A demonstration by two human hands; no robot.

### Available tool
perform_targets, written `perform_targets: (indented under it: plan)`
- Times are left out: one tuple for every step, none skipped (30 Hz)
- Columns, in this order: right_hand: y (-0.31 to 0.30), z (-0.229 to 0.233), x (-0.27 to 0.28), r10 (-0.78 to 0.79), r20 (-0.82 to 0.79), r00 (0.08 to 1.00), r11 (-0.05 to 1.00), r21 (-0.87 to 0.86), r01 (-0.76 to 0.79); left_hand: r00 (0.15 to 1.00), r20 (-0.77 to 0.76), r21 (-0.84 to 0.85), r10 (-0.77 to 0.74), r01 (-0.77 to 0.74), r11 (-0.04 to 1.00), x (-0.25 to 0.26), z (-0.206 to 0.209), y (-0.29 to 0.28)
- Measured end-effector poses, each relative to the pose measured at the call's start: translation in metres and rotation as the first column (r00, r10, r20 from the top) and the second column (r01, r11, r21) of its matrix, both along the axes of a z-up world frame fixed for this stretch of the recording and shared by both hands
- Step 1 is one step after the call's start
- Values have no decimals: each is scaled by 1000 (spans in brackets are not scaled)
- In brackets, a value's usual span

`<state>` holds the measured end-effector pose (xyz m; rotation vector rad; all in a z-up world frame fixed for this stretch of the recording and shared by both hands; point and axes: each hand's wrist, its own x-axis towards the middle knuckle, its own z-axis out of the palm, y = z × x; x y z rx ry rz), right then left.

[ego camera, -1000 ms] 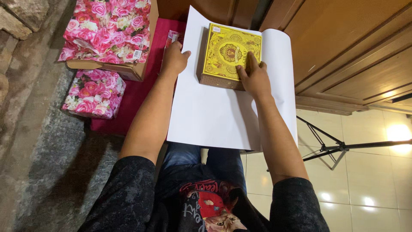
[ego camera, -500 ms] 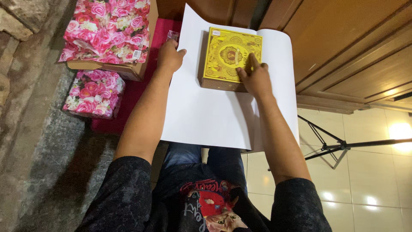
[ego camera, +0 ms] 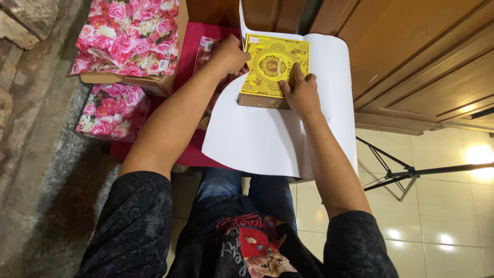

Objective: The person wraps a small box with floral wrapping paper, cuts the paper with scissors, and secures it with tape. They then place the wrapped box aside and begin wrapping a larger yellow box with the same paper.

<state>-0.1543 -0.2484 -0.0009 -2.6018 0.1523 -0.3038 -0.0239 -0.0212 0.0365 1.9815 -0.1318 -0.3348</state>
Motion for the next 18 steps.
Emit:
perform_targets:
  plan:
    - [0, 0, 1, 5, 11, 1000, 1000, 6, -5, 999, -49, -13, -19, 19, 1000, 5, -3, 0]
    - [-1, 0, 1, -4, 9, 1000, 1000, 2, 4, 991, -122, -115, -51, 37, 993, 8, -7, 1]
    - [-2, 0, 1, -14, 7, 1000, 1000, -3, 14, 978, -191, -217, -89, 47, 975, 12, -13, 7]
    - [-2, -2, 0, -21, 1, 1000, 1000, -6, 21, 957, -260, -316, -131, 44, 948, 13, -21, 16]
    - [-2, -3, -1, -16, 6, 1000, 1000, -3, 16, 955, -244, -424, -166, 49, 905, 14, -32, 24]
    - [-2, -4, -1, -11, 13, 1000, 1000, 0, 11, 955, -223, -525, -197, 53, 850, 13, -42, 33]
    - [-1, -4, -1, -5, 21, 1000, 1000, 3, 5, 954, -199, -619, -226, 56, 784, 12, -51, 40]
    - [-2, -3, -2, -9, 11, 1000, 1000, 7, 9, 981, -75, -612, -181, 98, 785, 9, -62, 44]
    - [-2, -3, -2, -12, 2, 1000, 1000, 10, 12, 990, 50, -600, -135, 137, 788, 4, -73, 46]
    - [-1, -1, -2, -16, -5, 1000, 1000, 15, 16, 980, 177, -581, -89, 177, 794, 2, -82, 49]
    - [-1, 0, -2, -16, 2, 1000, 1000, 18, 16, 995, 98, -661, 0, 65, 747, -1, -92, 51]
    - [0, 1, -2, -16, 6, 1000, 1000, 19, 16, 996, 10, -728, 83, -50, 684, -6, -103, 52]
    - [0, 3, -2, -16, 11, 1000, 1000, 20, 16, 984, -84, -780, 159, -164, 604, -6, -113, 53]
    - [1, 4, -3, -18, 0, 1000, 999, 40, 18, 982, -11, -824, 188, -115, 555, -3, -122, 52]
    - [1, 5, -4, -20, -12, 1000, 998, 61, 21, 973, 60, -860, 224, -64, 506, 1, -131, 49]
    - [0, 7, -4, -22, -22, 1000, 997, 80, 24, 956, 126, -890, 266, -9, 455, 4, -140, 48]
    - [0, 10, -5, -12, -23, 1000, 996, 92, 14, 990, 11, -902, 139, -51, 430, 7, -149, 47]
    - [-1, 13, -4, 0, -21, 1000, 994, 107, 2, 996, -44, -899, 78, -74, 432, 12, -156, 46]
